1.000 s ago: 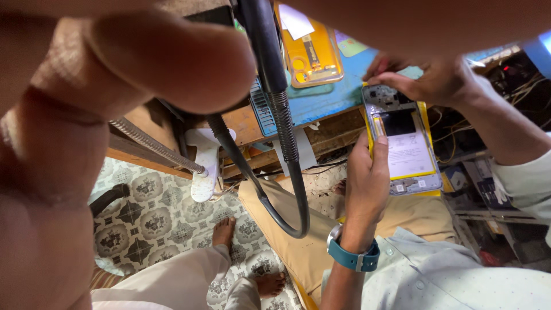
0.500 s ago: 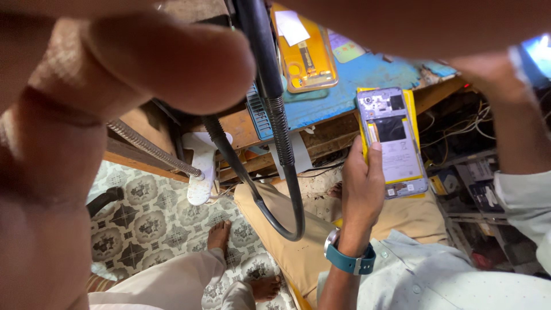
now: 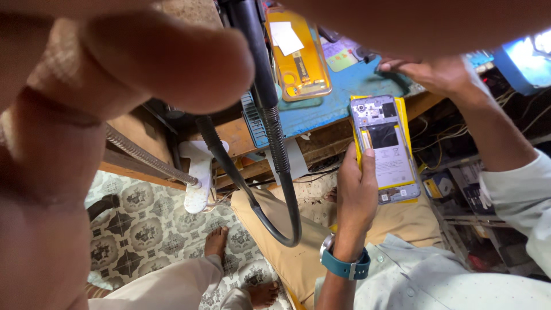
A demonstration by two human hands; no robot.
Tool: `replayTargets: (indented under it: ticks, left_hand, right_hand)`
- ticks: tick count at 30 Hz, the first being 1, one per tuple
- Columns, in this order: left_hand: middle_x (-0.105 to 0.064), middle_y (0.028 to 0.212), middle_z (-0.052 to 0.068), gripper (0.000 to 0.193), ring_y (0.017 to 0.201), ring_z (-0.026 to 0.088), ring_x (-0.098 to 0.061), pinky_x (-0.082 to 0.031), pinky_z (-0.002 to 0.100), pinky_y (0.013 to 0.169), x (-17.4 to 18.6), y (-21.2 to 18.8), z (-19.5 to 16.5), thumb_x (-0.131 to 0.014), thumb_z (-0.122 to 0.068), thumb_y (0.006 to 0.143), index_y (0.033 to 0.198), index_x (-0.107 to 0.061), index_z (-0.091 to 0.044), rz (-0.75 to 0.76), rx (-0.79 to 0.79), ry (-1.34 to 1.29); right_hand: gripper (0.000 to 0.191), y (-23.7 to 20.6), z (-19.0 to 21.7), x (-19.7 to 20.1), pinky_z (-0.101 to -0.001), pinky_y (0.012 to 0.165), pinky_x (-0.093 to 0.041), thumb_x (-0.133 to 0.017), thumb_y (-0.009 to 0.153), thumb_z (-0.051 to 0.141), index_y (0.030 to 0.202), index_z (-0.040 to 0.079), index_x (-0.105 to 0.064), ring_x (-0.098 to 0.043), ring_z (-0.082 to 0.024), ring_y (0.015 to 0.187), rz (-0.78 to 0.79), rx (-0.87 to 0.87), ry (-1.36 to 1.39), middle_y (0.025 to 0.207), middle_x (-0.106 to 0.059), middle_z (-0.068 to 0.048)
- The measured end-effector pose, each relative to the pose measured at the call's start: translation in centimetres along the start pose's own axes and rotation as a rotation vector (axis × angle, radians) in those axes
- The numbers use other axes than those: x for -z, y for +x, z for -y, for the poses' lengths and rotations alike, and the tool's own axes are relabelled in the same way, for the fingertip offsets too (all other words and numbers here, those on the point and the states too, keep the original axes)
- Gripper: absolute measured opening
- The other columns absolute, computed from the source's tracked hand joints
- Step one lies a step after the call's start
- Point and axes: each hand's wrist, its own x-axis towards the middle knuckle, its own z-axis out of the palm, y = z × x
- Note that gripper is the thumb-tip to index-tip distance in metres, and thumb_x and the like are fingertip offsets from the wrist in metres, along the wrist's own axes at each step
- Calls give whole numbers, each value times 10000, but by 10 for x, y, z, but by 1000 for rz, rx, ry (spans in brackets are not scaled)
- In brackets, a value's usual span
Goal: The person uses a red plastic spudger to pry and separate the screen assembly from the frame of a disassembled smartphone. They carefully work along the edges of the device to release adhesive or clips while holding the phone steady with their other hand.
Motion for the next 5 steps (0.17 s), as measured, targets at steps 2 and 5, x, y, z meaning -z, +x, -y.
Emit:
replayTargets:
  ticks: [2,5]
  left_hand:
    - [-705,1030,115,316,908,139,-634,-524,335,850,0,-1,0,-429,-227,1102,1251,-586,4,1,11,-1]
    - [-710,1042,112,319,919,129,-640,-526,328,854,1,-1,-1,-429,-229,1098,1264,-584,-5,7,28,-21]
  right_hand:
    - [305,-2,-2,0,-366,991,-631,-666,972,-42,1273,-67,-623,-729,-261,1095,9,-15,-70,1146,-712,-186]
    - [363,3,-6,1,-381,969,-631,-648,956,-70,1315,-74,-597,-720,-282,1107,30,-25,-171,1187,-697,-209]
